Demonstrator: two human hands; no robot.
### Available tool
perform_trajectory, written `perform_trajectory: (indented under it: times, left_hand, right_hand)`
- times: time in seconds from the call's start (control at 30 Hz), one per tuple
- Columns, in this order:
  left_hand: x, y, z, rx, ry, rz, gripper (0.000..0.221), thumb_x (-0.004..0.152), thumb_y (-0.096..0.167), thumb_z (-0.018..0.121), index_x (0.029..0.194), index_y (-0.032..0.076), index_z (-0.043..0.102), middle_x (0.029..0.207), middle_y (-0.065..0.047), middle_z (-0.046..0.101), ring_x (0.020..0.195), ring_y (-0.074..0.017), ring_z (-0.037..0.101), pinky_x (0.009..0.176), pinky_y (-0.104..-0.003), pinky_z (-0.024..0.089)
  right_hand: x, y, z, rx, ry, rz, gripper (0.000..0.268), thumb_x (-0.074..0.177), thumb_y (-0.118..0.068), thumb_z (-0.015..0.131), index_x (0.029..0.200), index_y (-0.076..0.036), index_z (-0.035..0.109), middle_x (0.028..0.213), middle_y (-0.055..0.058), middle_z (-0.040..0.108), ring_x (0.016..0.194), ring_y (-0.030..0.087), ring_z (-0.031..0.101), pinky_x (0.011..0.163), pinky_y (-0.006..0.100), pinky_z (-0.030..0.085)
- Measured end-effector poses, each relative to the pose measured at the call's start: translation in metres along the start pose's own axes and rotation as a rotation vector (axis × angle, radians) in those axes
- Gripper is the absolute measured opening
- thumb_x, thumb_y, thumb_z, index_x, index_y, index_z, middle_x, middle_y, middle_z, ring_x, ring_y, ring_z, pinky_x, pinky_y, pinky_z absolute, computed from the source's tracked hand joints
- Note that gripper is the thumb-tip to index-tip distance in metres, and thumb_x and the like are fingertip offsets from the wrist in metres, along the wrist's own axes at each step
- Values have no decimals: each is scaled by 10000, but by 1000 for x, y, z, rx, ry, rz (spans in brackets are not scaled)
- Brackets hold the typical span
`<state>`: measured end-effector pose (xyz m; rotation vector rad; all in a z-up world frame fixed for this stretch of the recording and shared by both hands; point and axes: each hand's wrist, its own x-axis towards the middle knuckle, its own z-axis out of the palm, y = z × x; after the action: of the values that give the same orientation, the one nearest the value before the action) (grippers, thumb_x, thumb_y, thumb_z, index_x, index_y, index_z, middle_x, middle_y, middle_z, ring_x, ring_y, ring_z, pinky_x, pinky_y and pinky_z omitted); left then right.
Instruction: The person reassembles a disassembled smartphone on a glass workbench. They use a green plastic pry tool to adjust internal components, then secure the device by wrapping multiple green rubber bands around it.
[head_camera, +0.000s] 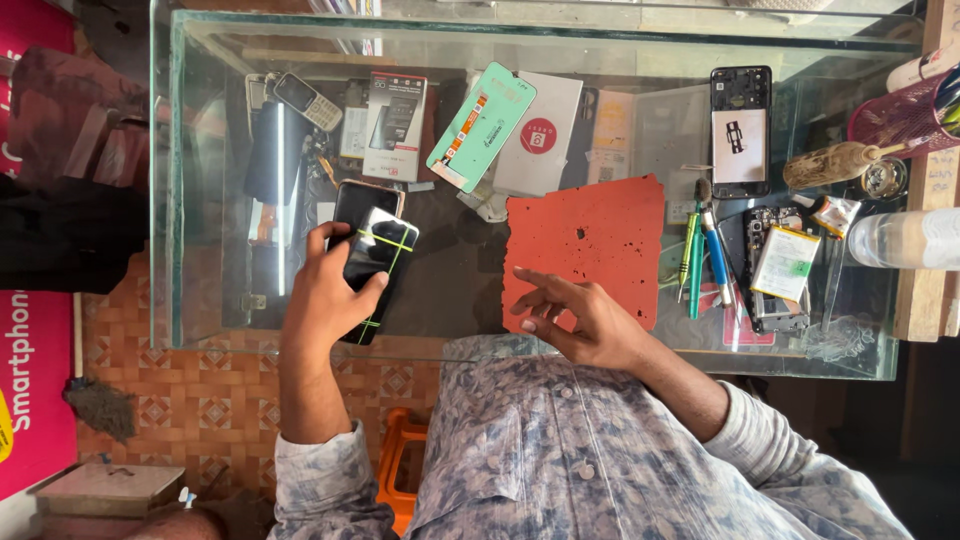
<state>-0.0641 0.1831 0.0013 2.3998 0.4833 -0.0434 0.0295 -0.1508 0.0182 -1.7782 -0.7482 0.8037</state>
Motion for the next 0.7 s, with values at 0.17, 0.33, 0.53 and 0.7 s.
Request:
perform_trajectory:
  times: [0.17, 0.33, 0.53, 0.7]
  left_hand:
    - [1, 9, 10, 42, -26, 4, 466, 751, 185, 812, 1182, 51, 696, 1355, -139, 548, 991, -398, 695, 868, -469, 567]
    - [4, -13, 15, -137, 4, 102, 372, 806, 191, 819, 1108, 3, 710, 1326, -135, 591, 1066, -327, 695, 888, -425, 577]
    - [-7, -7, 20, -1004, -380, 87, 379, 862, 150, 787, 1185, -26, 698, 1141, -73, 690, 990, -156, 671, 870, -335, 538]
    - [-13, 32, 62, -1363, -710, 194, 376, 850, 126, 806, 1175, -36, 709, 1038, -60, 751, 962, -152, 683, 883, -316, 512]
  right_hand:
    - [-6, 10, -6, 33, 26, 2, 598, 973, -148, 653, 1507, 22, 441, 1063, 112, 802, 930, 205, 795, 814, 350, 621]
    - [-6, 15, -8, -15, 60, 21, 622, 959, -186, 677, 1501, 10, 444, 1051, 97, 814, 875, 202, 790, 789, 352, 609]
    - [-2, 10, -2, 141, 133, -100, 575, 995, -189, 691, 1484, 24, 477, 1180, 136, 751, 972, 217, 748, 878, 374, 603]
    - [2, 13, 1, 290, 188, -137, 439, 992, -128, 700, 1373, 33, 554, 1197, 130, 713, 1040, 200, 702, 924, 367, 588]
